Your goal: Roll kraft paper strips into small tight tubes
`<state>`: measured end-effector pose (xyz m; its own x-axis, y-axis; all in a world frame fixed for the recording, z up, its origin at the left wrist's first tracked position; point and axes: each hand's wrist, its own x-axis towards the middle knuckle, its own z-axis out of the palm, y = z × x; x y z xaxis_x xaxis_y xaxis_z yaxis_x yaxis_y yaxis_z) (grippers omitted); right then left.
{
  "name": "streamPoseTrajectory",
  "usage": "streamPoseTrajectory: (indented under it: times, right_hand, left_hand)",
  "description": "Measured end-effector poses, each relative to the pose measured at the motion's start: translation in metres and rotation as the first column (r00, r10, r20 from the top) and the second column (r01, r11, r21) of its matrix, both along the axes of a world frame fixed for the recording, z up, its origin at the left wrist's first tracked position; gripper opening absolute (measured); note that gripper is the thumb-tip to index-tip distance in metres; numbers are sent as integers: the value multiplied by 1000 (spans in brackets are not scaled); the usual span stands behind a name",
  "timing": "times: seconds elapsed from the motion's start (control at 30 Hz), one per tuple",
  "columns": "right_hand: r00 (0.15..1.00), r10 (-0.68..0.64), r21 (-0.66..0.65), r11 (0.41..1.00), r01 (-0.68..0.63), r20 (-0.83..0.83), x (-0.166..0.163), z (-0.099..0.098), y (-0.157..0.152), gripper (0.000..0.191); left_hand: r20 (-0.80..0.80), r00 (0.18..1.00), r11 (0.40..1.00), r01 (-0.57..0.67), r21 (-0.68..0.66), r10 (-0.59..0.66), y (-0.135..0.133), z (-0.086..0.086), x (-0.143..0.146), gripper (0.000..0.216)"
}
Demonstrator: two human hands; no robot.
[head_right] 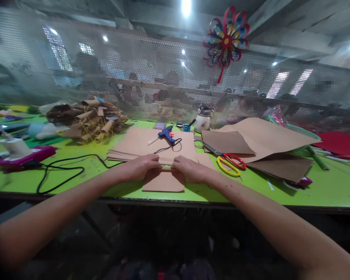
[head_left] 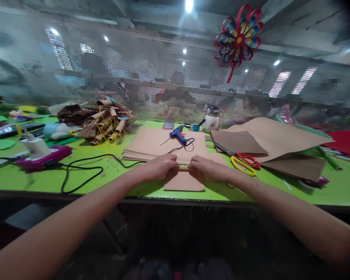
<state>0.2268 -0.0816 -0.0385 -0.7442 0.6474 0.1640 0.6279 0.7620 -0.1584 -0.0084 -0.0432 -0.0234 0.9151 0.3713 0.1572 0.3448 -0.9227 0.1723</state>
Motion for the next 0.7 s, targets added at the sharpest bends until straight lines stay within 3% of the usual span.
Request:
streamPoseTrajectory:
  times: [0.27, 0.5, 0.7]
  right_hand:
    - [993, 26, 39, 999, -30, 111, 2, 6, -5, 27]
    - [984, 30, 198, 978, -65, 174, 3, 1, -13, 27]
    - [959, 0, 322, 942, -95, 284, 1, -3, -19, 25]
  left_hand:
    - [1, 1000, 989, -30, 145, 30, -4, -8, -5, 23]
    - [45, 999, 949, -39, 312, 26, -12, -17, -6, 26]
    - [35, 999, 958, -32, 283, 23, -17, -13, -11, 29]
